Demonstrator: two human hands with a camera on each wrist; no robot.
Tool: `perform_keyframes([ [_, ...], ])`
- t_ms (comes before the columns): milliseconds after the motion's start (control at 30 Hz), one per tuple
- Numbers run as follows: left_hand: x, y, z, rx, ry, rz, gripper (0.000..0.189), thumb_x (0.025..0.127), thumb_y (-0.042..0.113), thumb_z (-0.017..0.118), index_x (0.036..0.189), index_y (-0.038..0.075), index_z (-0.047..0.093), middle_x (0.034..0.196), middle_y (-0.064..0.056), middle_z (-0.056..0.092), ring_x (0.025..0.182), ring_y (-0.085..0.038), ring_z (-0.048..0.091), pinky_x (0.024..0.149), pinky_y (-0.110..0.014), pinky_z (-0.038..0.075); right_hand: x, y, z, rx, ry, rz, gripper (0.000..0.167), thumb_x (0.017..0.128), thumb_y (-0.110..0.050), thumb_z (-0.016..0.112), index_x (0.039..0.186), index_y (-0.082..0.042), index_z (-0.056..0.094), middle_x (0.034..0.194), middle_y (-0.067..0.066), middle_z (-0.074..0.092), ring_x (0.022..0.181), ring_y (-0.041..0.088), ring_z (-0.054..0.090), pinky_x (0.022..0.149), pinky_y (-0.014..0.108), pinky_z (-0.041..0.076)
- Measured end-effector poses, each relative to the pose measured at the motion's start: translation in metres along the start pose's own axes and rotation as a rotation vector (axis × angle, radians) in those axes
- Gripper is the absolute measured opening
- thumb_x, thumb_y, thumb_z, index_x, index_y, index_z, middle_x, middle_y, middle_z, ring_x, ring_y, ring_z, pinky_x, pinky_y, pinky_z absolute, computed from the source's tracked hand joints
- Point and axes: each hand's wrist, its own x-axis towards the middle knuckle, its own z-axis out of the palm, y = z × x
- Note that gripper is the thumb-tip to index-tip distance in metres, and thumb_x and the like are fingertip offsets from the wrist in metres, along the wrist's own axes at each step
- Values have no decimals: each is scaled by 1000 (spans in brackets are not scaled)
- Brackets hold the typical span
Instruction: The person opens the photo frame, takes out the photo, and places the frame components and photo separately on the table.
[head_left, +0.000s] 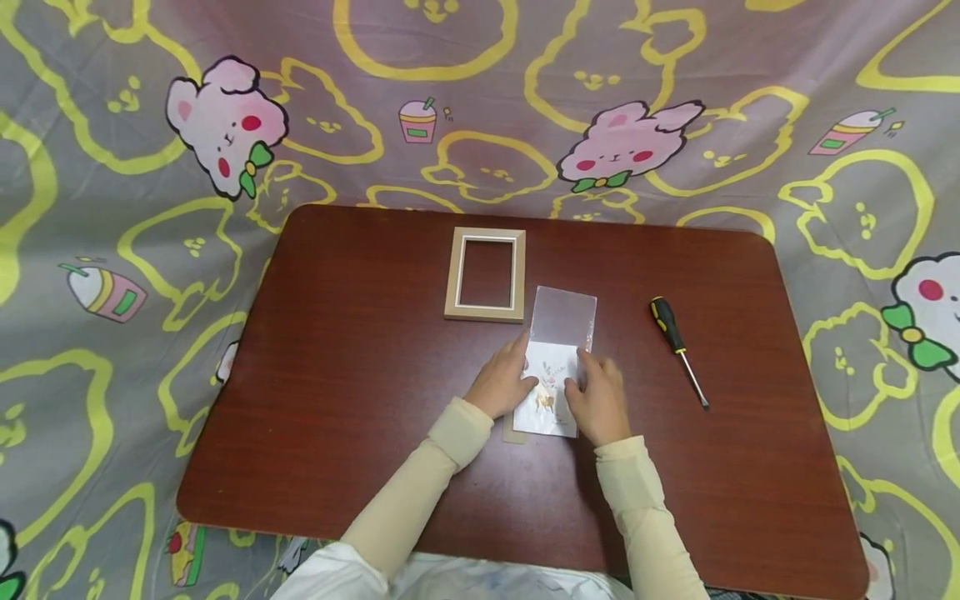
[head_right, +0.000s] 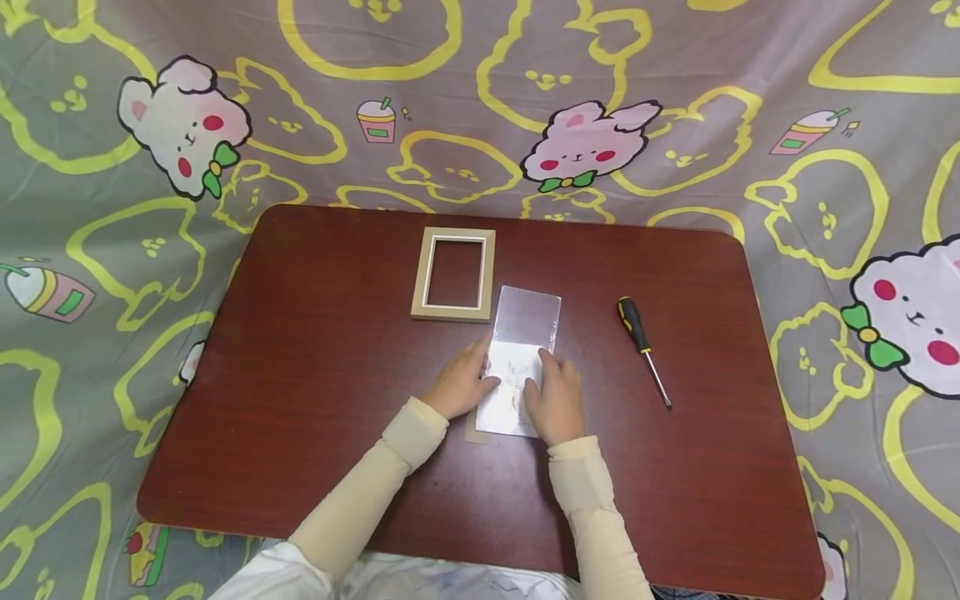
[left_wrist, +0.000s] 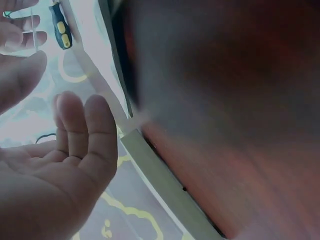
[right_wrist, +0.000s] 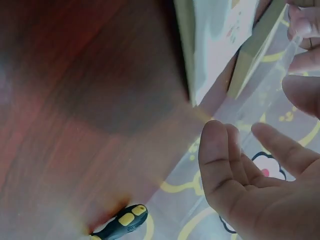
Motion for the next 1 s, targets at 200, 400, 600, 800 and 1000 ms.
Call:
perform_keyframes([
  [200, 26, 8, 2, 25, -34, -15, 80, 95, 21, 71, 157, -2, 27, 120, -13, 65, 111, -25, 61, 105, -38, 43, 21, 14, -2, -59, 6, -57, 44, 85, -3, 69, 128, 7, 63, 124, 37, 54, 111, 55, 49, 91, 61, 41],
  [400, 51, 15, 12, 76, -51, -66, 77, 97, 27, 68, 157, -1, 28, 132, -17, 63, 118, -27, 62, 106, -38, 43, 45, 27, -3, -119, -25, -85, 37, 87, -5, 63, 122, 7, 66, 124, 38, 57, 114, 56, 50, 97, 59, 36],
  [600, 71, 21, 18, 181, -38, -115, 67, 99, 28, 63, 155, 3, 36, 123, -14, 69, 103, -27, 68, 85, -38, 55, 60, 33, -3, -112, -66, -4, 41, 92, -10, 58, 130, 6, 62, 139, 36, 48, 118, 57, 46, 101, 61, 35],
  [800, 79, 24, 15, 273, -38, -145, 53, 99, 27, 60, 146, 4, 51, 109, -12, 73, 88, -25, 70, 71, -38, 57, 72, 37, 2, -228, -84, -63, 36, 92, -5, 53, 123, 4, 68, 138, 31, 54, 119, 53, 49, 96, 60, 40],
  [1000, 75, 20, 15, 331, -46, -123, 49, 100, 30, 60, 138, 0, 56, 103, -13, 73, 88, -27, 71, 72, -40, 58, 82, 39, 5, -312, -155, -15, 43, 95, -9, 48, 135, -4, 63, 151, 24, 45, 109, 56, 47, 80, 66, 47],
])
